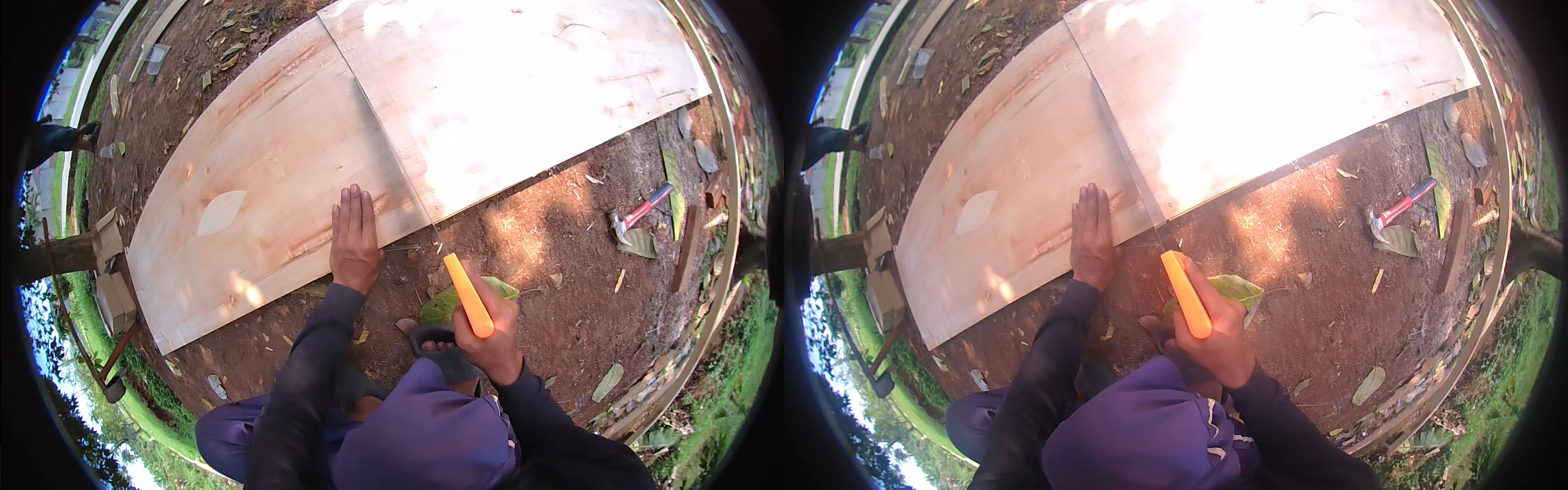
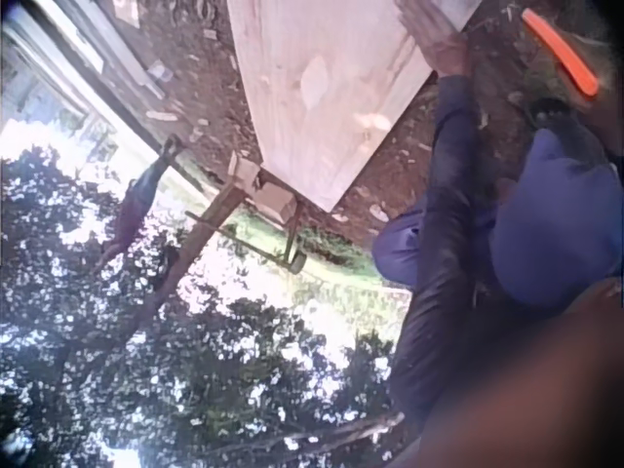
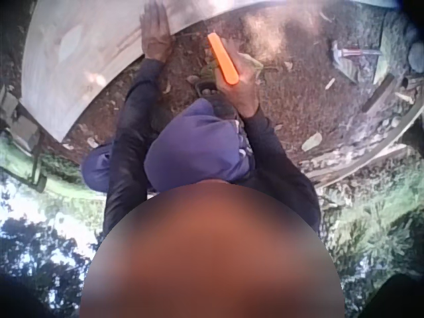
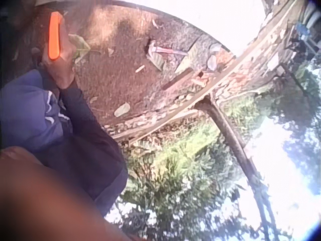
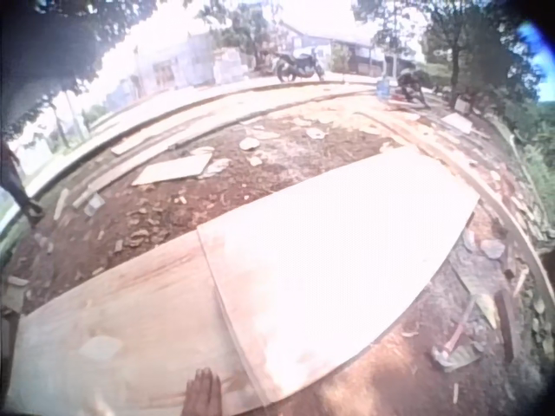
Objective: The person uses a hand saw to cut a large plywood sheet along a marked line, then measures the cut piece with a tape measure. The person repositions the wood and continues cutting to separate the pieces.
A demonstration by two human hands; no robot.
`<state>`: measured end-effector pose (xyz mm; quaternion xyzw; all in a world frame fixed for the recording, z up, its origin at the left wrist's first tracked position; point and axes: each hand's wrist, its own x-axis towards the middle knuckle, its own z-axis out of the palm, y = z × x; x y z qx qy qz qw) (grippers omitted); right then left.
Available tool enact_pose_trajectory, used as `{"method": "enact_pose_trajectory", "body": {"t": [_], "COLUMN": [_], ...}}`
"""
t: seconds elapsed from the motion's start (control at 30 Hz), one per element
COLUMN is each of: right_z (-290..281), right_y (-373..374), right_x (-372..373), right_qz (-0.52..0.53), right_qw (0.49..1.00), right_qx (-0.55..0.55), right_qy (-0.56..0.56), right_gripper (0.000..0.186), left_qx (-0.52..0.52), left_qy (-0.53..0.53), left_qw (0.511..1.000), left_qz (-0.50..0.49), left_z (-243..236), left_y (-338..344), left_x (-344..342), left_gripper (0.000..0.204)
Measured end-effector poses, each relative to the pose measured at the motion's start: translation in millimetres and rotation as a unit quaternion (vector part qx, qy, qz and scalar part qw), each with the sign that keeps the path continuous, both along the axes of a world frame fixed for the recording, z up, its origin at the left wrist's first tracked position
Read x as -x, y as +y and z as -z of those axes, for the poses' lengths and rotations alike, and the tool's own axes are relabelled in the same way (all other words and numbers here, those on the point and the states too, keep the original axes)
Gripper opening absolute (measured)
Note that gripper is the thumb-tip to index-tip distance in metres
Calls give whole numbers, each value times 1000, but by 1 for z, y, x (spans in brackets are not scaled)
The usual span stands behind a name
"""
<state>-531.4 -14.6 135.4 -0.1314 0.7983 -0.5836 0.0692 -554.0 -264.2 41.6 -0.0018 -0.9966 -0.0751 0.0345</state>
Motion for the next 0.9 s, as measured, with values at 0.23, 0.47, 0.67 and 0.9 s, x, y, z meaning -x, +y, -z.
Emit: {"method": "enact_pose_trajectory", "body": {"t": [0.23, 0.47, 0.67, 0.9], "right_z": [15, -10, 18, -17], "right_y": [-68, 8, -63, 3], "right_x": [99, -3, 89, -2], "right_qz": [73, -14, 62, -6], "right_qw": [997, 999, 997, 997], "right_qx": [25, -37, 6, -44], "right_qy": [-22, -14, -47, -67], "right_gripper": [50, 60, 52, 61], "left_qx": [-17, 37, -12, 13], "left_qy": [0, 35, 20, 38], "left_qw": [1000, 999, 1000, 999], "left_qz": [15, 6, 6, -3], "left_z": [0, 14, 3, 8], "left_y": [14, -2, 11, -2], "left_x": [4, -9, 5, -7], "left_gripper": [85, 75, 71, 65]}}
